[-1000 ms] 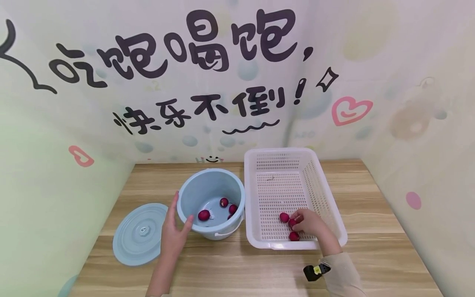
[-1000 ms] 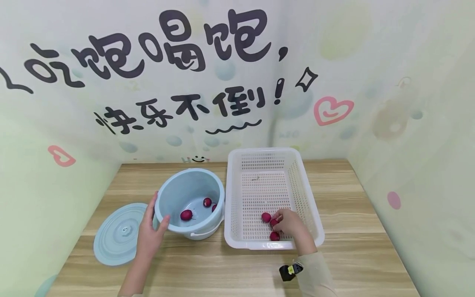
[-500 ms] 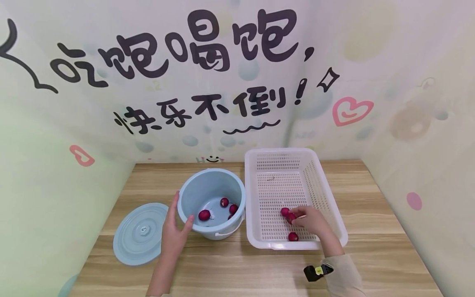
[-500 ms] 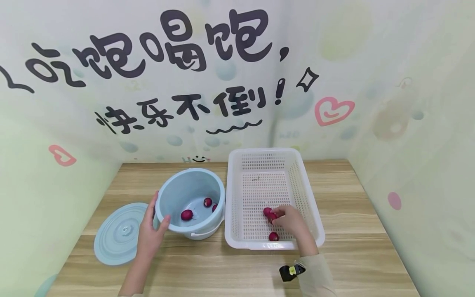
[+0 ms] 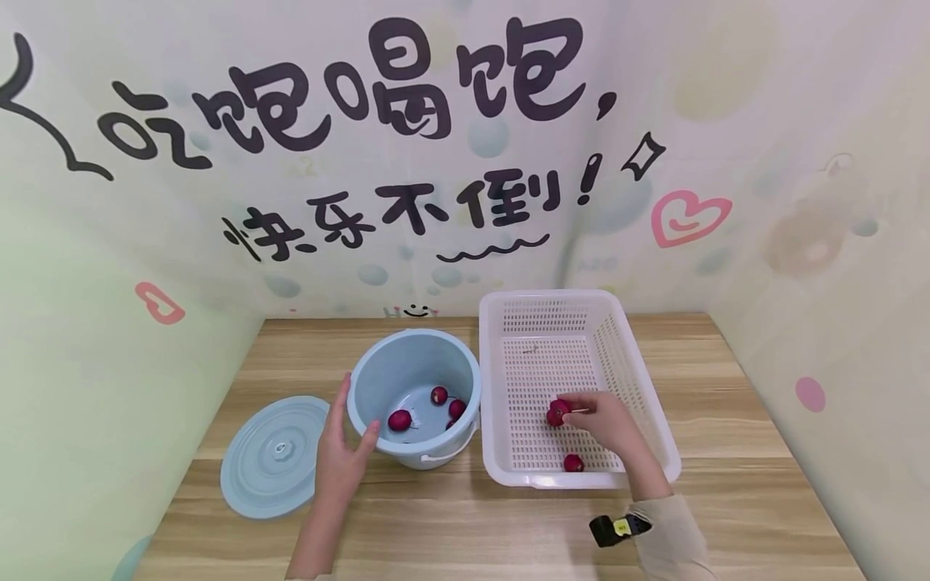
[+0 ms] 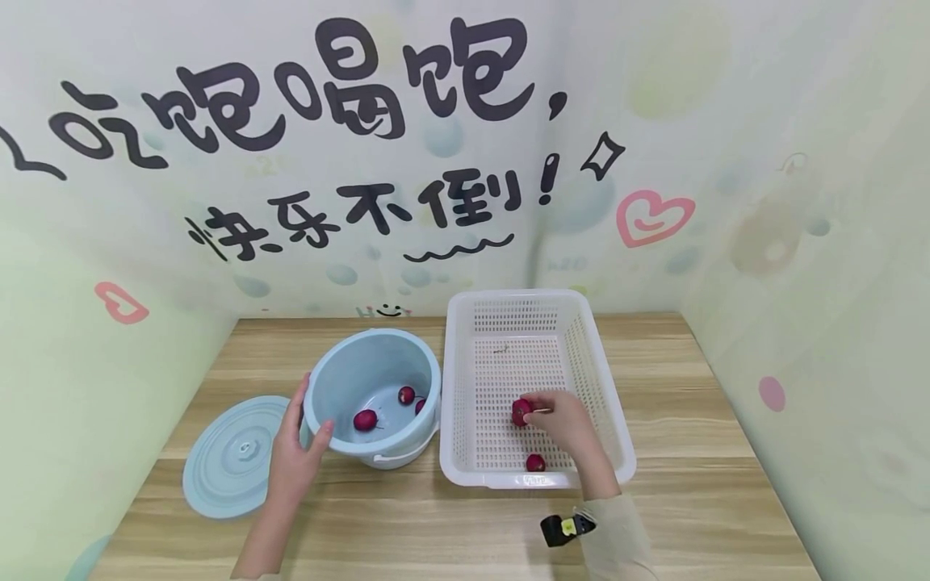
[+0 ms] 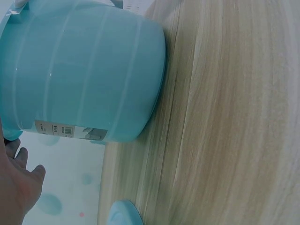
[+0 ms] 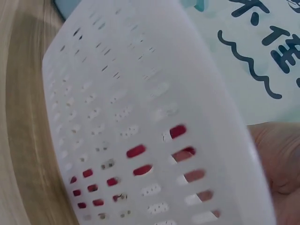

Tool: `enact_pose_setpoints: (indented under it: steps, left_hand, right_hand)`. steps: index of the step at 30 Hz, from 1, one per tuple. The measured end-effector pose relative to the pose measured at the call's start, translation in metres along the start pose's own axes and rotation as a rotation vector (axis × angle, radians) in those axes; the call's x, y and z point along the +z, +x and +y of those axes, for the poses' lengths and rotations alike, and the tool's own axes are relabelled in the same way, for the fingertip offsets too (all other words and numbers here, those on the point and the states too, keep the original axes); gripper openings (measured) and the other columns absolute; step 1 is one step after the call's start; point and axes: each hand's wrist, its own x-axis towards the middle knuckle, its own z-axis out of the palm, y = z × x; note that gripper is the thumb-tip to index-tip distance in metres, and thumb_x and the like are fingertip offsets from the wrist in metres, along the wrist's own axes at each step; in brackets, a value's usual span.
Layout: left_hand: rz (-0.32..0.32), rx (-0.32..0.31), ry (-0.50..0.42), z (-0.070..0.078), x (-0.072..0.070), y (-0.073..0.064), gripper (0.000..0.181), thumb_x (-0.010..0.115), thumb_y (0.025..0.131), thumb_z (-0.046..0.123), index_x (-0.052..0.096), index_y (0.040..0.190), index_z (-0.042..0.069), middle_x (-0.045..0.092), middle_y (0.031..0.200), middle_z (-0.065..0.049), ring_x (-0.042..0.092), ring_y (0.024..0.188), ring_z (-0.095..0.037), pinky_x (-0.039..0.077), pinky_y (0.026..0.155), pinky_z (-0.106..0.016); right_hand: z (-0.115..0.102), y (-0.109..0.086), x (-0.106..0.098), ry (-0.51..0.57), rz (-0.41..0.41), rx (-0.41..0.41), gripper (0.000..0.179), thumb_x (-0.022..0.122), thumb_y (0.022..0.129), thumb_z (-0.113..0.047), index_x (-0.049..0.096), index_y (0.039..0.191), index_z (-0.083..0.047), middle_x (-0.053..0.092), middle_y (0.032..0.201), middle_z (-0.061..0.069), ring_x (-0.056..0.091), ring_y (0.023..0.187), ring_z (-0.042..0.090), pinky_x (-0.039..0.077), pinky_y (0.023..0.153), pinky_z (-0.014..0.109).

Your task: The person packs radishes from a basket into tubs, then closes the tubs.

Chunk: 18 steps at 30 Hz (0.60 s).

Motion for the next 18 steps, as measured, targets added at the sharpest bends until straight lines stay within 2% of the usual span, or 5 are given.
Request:
enact_pose_setpoints:
  steps: [12,18]
  left_hand:
    - [-0.002,0.008,-0.008,0.0,0.0,0.0,0.078,0.069,0.089,0.017,0.031,0.157,0.018,0.037,0.161,-0.006,0.036,0.148,-0.032,0.034,0.118,-0.061]
    - [-0.004,0.007,-0.003,0.0,0.0,0.001,0.078,0.069,0.09,0.018,0.031,0.157,0.016,0.036,0.162,-0.006,0.035,0.148,-0.032,0.035,0.117,-0.061]
  right_hand:
    - [-0.028,0.003,-0.001,0.053,0.022,-0.093,0.032,0.069,0.091,-0.008,0.07,0.122,-0.003,0.072,0.119,0.019,0.071,0.104,0.03,0.061,0.088,0.041]
    - [-0.047,0.002,0.0,0.096,0.009,-0.104,0.032,0.07,0.091,-0.009,0.071,0.122,-0.005,0.073,0.116,0.016,0.072,0.1,0.025,0.06,0.082,0.034]
